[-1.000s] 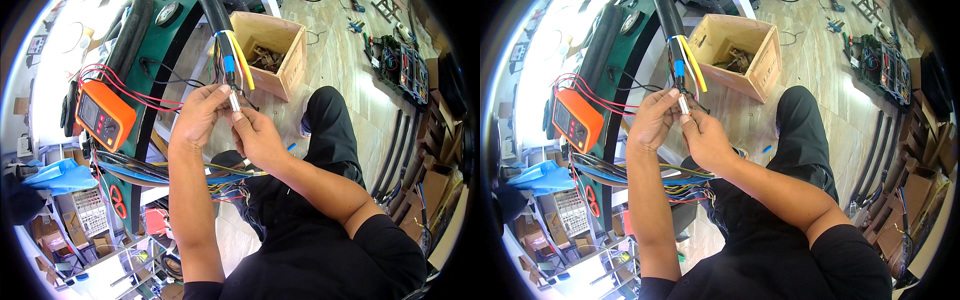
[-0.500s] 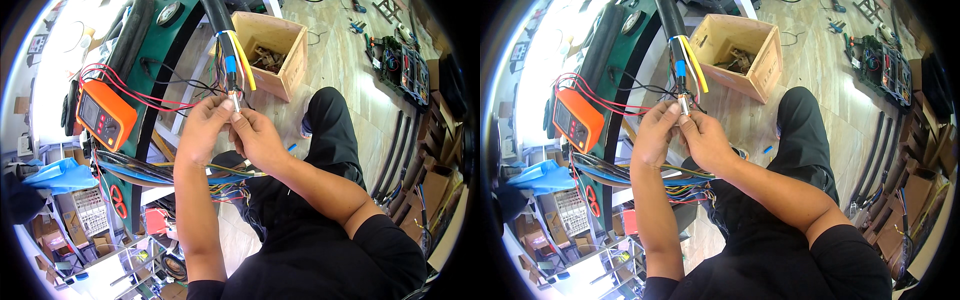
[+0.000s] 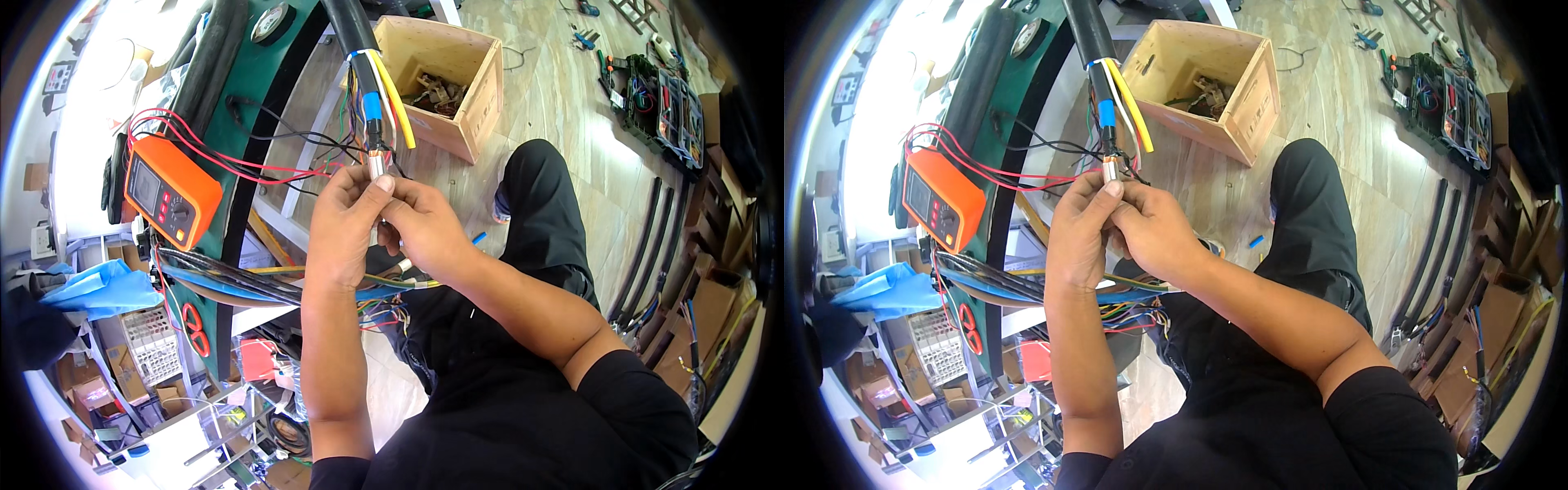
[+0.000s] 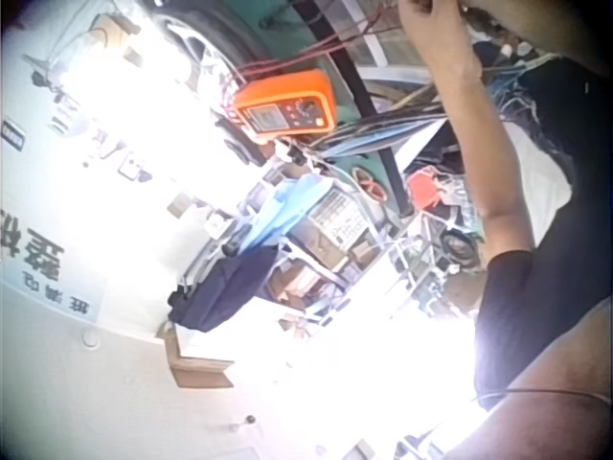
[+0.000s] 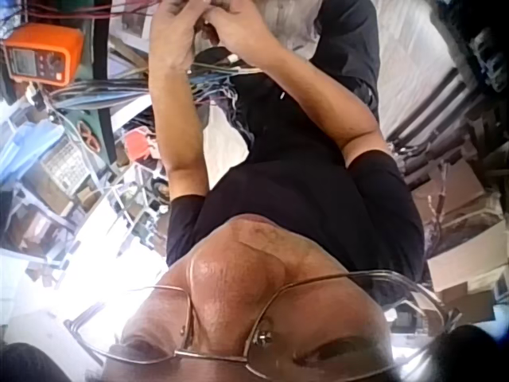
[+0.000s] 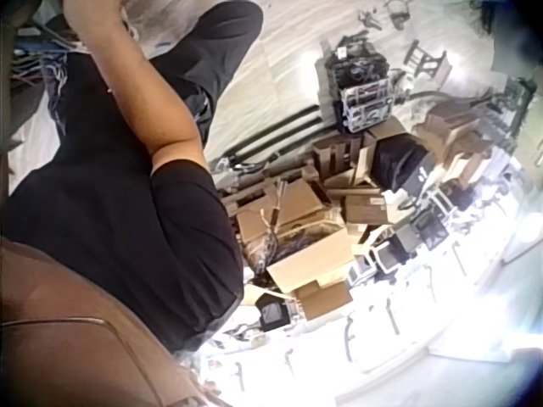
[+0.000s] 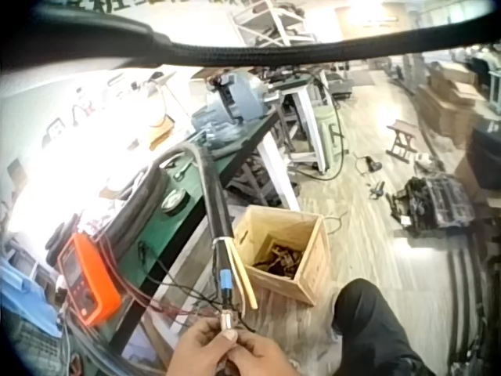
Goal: The person tests wires within a large black cable using a multimeter, then wraps electrical tape around a silver connector and the wires.
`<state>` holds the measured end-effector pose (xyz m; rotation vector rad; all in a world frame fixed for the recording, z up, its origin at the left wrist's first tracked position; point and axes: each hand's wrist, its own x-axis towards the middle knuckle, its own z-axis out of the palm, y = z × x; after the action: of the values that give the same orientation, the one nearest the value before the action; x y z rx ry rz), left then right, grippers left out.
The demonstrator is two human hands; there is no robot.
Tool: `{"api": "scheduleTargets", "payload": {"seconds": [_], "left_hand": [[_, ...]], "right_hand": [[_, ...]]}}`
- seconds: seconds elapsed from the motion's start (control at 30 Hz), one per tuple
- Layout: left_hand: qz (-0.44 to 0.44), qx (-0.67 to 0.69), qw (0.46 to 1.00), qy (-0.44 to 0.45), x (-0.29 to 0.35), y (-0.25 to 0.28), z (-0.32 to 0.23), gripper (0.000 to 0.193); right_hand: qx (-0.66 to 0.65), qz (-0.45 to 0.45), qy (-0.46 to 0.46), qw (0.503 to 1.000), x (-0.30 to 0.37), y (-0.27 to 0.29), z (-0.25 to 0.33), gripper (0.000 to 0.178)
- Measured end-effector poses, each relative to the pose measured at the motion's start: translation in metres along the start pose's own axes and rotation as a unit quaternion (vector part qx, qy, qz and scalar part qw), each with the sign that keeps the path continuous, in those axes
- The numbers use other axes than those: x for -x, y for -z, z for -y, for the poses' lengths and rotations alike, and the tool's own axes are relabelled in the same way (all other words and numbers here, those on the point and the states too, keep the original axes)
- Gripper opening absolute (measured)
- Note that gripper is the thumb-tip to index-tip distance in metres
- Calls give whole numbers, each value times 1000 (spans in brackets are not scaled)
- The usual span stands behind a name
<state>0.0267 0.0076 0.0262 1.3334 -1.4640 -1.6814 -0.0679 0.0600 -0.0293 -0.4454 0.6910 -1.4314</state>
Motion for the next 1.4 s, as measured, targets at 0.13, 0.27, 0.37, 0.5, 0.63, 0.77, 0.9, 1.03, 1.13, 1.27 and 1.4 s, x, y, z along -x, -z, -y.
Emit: {"api": "scheduleTargets", "payload": {"seconds": [0.13,0.27,0.37,0.5,0.63,0.77,0.9,1.03,1.13,1.27,1.4], "left_hand": [[-5,7,1000,5,1,-5,-2,31],[-22,26,999,2,-2,-3,-1,30],[-32,46,998,12,-8,-3,-6,30],[4,60,997,36,-18,5,-7,30],[-7,53,997,53,-21,1,-11,30],[-27,8,999,44,-25,2,-10,32],[-34,12,999,33,-25,-1,-11,32],[-3,25,999,41,-26,0,-13,32],[-3,35,998,42,-28,1,-11,31],[8,36,999,39,-29,3,-9,29],[5,44,998,38,-28,5,-6,30]], "right_hand": [[-18,-8,4,1000,1,-2,0,18],[-36,-24,-7,999,4,-3,5,18],[-18,-23,-8,1000,5,1,4,19],[-11,-14,-4,1000,4,2,1,21],[3,-16,4,1000,4,4,2,21],[-3,-10,10,1000,5,3,2,21],[4,-17,7,1000,5,4,3,21],[10,-21,7,1000,5,5,3,20],[12,-27,10,1000,6,3,5,19],[46,-12,-1,999,7,7,3,22],[52,-52,-14,997,18,7,5,17]]}}
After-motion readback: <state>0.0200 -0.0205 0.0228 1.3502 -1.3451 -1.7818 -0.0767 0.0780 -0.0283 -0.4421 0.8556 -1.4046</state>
